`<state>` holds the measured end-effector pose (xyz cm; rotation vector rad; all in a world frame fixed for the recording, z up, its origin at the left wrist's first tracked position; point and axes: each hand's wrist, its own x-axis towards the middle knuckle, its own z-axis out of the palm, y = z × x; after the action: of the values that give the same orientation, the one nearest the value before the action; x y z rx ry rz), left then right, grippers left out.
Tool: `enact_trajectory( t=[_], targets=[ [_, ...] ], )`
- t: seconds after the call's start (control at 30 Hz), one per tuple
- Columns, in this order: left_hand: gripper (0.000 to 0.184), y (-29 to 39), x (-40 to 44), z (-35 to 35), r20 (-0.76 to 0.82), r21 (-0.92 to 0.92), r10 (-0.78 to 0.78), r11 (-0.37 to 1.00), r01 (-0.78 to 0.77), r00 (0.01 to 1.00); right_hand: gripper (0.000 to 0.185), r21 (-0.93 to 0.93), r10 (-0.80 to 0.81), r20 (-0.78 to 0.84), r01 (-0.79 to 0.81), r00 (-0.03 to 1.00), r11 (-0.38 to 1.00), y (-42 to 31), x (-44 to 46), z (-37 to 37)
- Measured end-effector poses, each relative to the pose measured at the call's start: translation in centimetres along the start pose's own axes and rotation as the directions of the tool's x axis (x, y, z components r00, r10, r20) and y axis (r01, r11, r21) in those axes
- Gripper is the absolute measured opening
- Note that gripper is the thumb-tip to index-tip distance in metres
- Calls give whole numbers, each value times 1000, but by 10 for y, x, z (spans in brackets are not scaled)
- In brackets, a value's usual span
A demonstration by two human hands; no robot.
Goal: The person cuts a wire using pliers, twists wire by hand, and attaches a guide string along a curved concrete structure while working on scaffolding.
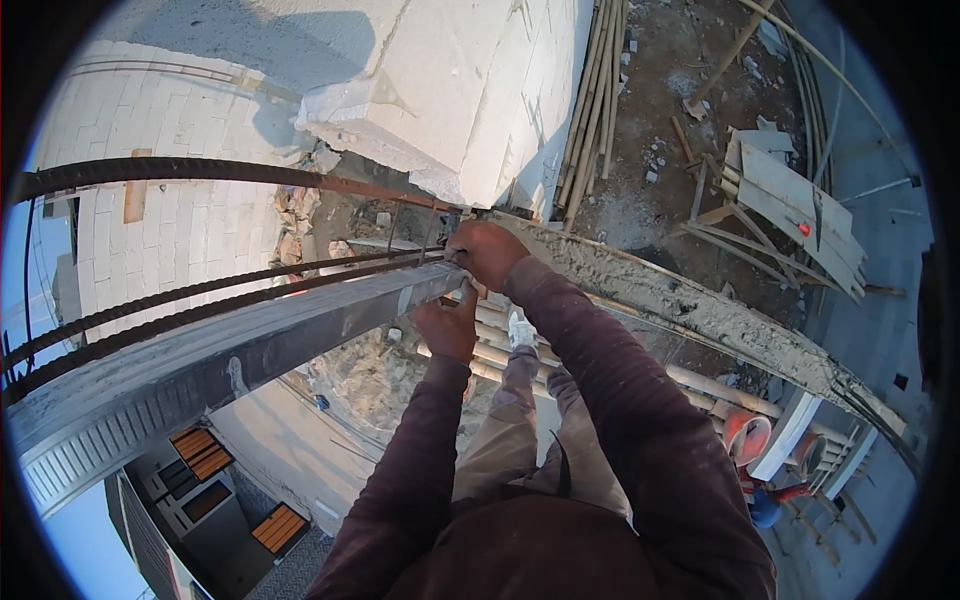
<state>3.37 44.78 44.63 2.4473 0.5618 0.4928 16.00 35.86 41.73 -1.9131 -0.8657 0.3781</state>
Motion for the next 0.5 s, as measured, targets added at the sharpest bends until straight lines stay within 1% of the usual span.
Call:
enact_trajectory(
  t=[0.07, 0.17, 0.27, 0.3, 0.33, 0.37, 0.4, 0.43, 0.47, 0.5],
  targets=[
    [25, -4, 1, 1, -7, 61, 81, 995, -80, 997, 12, 20, 15, 48, -16, 999, 1000, -1, 7, 0],
    [24, -7, 3, -2, 5, 78, 122, 989, -122, 992, 13, 110, 79, 186, -101, 979, 989, 1, 12, -9],
    [21, 1, 4, -9, 81, 22, 6, 1000, -8, 997, 12, 265, 230, -29, -215, 973, 940, -5, -5, -9],
    [20, 2, 5, -8, 53, 22, 4, 1000, -5, 999, 13, 303, 299, -128, -250, 946, 920, -4, -10, -4],
    [21, -2, 3, -7, 39, 58, 34, 998, -36, 999, 15, 351, 360, -213, -272, 908, 896, -2, -14, 1],
    [23, -8, 2, -8, 71, 30, 0, 1000, -2, 997, 12, 344, 406, -204, -323, 891, 882, -8, -17, -2],
    [26, -11, 2, -5, 57, 26, -12, 1000, 11, 998, 10, 378, 400, -181, -312, 898, 872, 0, -16, 6],
    [28, -14, 1, -5, 127, 48, -43, 998, 38, 991, 8, 409, 400, -159, -308, 903, 859, 7, -13, 14],
    [29, -16, 1, -2, 83, 61, -41, 998, 36, 996, 7, 342, 354, -117, -297, 928, 892, -1, -8, 10],
    [31, -11, 1, -8, 126, 151, -51, 988, 32, 991, 5, 267, 312, -85, -280, 946, 922, -8, -4, 1]
  ],
)
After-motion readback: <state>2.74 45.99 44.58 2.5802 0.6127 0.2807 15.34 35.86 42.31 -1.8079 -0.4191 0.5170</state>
